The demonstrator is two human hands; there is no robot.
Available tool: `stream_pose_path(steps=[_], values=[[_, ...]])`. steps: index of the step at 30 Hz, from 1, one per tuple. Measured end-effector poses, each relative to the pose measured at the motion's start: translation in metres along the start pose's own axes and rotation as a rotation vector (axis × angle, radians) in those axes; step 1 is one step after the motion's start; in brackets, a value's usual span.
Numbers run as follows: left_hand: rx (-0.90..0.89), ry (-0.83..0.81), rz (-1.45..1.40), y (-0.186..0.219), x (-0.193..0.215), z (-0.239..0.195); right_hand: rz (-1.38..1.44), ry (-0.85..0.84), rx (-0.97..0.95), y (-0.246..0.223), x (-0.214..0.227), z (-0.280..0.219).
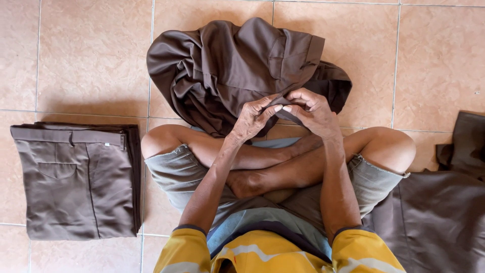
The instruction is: The person sits cross-legged on a tiled floor and folds a pair of brown trousers by hand. They align the legs, fold the garment in half lengthwise, then fold it into a compact rectangle, smoothing the fabric. A second pair of trousers is folded similarly and placed beside the first.
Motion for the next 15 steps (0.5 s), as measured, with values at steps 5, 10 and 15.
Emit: stream_pose_path(steps=[5,10,15], values=[[0.052,0.002,-0.036,-0.007,0.0,-0.003,0.009,0.072,0.023,-0.001,0.006,-0.003],[0.049,0.042,-0.069,0.004,-0.003,-0.003,0.026,0.078,0.005,0.007,-0.002,-0.007],[0.022,0.197,-0.032,-0.035,0.026,0.007,0.01,0.11,-0.008,-0.021,-0.001,0.003]])
Point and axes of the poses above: each hand's wrist, its own z-axis towards the middle knuckle, its own x-axis out of the back of the hand, y = z × x, the point moved 7 cm from there along z, towards the middle knuckle, and after that the axes turned 14 degrees about y, right-handed, at the moved point
